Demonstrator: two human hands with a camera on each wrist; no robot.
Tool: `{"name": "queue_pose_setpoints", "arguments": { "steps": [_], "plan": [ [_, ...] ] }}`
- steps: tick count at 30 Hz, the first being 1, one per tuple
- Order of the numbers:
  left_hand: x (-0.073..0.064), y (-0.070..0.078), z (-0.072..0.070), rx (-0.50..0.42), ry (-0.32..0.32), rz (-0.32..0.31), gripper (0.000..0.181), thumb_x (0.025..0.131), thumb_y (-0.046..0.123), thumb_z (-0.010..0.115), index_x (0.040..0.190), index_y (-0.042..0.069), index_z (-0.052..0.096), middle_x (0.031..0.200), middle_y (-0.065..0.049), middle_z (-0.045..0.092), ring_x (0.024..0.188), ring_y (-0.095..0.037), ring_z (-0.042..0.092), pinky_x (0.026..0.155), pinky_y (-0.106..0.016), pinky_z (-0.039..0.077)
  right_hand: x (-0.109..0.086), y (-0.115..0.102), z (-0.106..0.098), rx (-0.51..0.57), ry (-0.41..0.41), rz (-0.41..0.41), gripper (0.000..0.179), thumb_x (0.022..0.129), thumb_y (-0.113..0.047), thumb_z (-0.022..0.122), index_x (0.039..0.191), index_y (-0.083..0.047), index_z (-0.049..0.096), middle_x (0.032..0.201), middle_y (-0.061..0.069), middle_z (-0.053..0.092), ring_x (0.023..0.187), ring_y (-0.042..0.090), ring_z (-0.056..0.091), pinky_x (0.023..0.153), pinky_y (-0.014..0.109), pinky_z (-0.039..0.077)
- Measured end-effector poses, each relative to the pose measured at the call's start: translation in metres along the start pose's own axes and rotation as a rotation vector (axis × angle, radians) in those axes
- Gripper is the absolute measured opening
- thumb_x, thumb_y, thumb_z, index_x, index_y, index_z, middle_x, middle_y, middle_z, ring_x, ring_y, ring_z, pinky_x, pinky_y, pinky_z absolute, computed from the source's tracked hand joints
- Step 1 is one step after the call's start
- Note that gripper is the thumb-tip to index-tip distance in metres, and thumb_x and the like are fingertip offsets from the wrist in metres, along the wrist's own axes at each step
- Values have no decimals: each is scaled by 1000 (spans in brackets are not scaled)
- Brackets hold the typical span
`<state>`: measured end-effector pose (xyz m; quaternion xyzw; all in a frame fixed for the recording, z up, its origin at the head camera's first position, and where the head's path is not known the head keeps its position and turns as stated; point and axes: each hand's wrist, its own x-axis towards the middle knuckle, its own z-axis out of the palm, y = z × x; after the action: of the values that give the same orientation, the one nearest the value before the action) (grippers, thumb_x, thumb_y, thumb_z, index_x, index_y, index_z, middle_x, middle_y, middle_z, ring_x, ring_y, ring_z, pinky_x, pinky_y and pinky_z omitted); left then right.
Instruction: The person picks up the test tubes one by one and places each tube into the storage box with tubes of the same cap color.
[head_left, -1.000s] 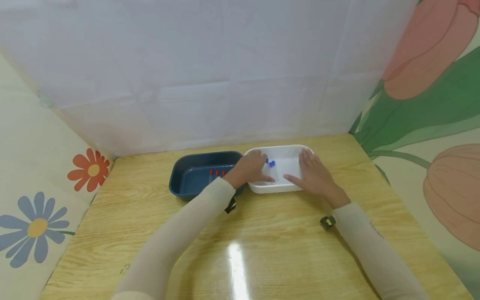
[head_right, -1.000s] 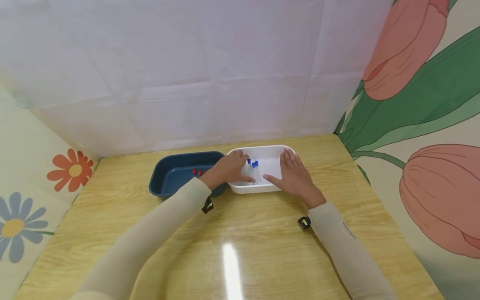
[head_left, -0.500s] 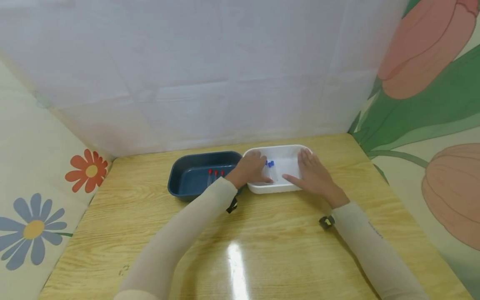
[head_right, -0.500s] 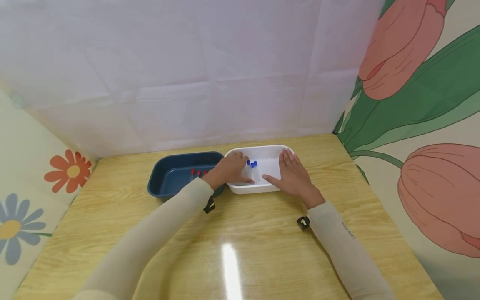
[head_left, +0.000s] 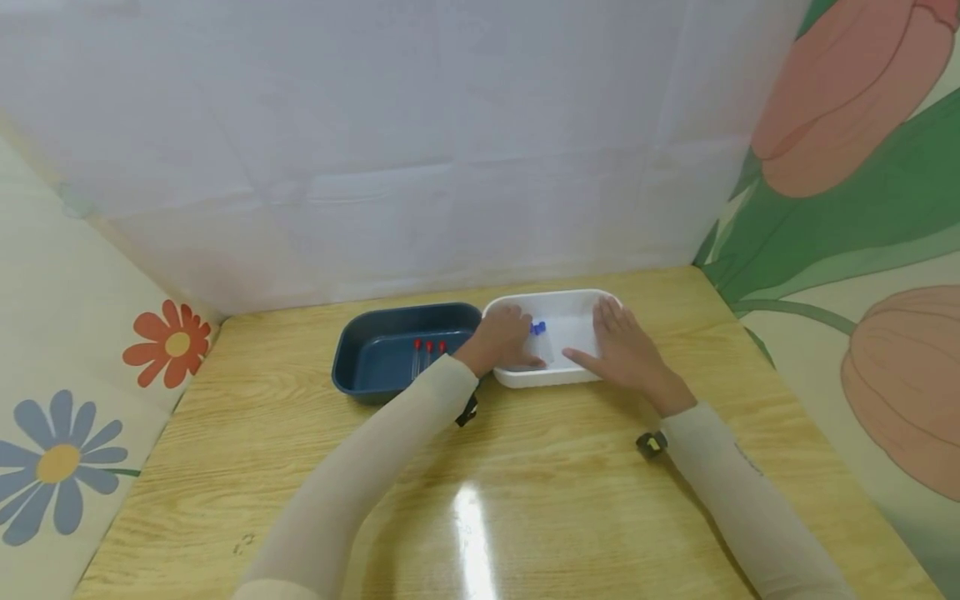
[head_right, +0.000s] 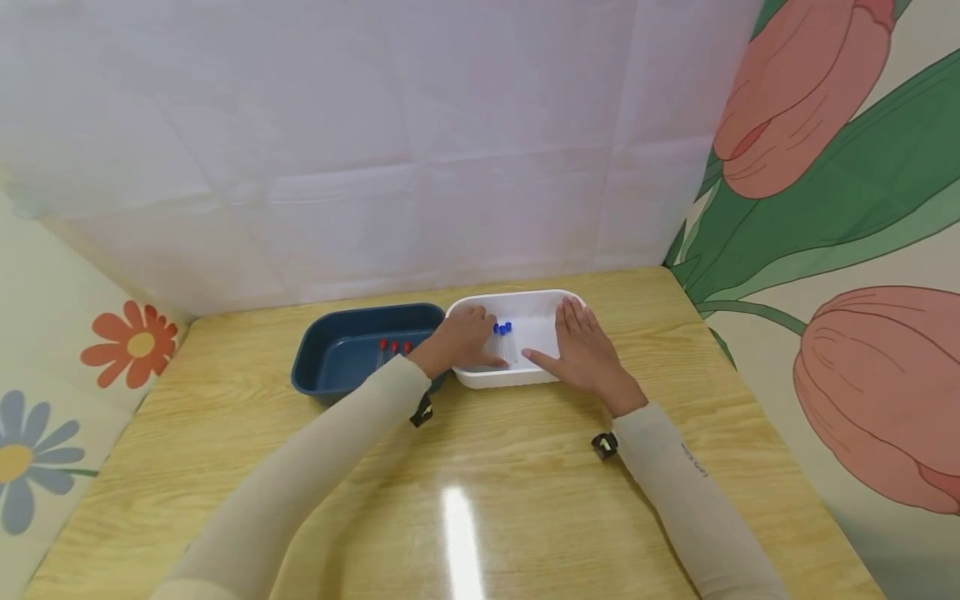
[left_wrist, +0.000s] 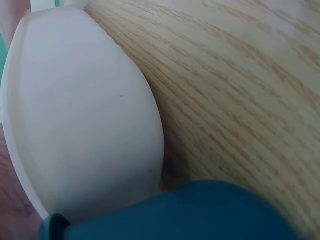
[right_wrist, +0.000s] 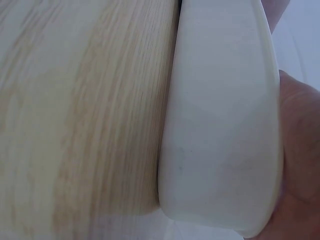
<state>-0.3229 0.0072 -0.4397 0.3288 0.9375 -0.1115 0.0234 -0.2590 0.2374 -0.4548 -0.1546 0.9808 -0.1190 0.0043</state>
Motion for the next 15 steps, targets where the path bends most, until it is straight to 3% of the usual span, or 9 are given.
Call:
{"name": "queue_pose_setpoints", "arguments": {
  "steps": [10,15],
  "plan": [
    [0,1,3,-68,-30,-21,90,83,76,64,138,4,59,136,-14,60,126,-28,53,114,-42,38,2,3,1,25,-19,8,109,97,-76,33,158,9,1,165,24,-8,154,35,-7,124,47,-1],
    [0,2,3,-46,-22,-11,89,83,77,63,136,5,61,132,-14,62,122,-28,55,113,-43,39,2,3,2,22,-16,8,110,97,-77,33,158,9,1,166,24,-8,154,36,-7,124,48,-1]
  ]
}}
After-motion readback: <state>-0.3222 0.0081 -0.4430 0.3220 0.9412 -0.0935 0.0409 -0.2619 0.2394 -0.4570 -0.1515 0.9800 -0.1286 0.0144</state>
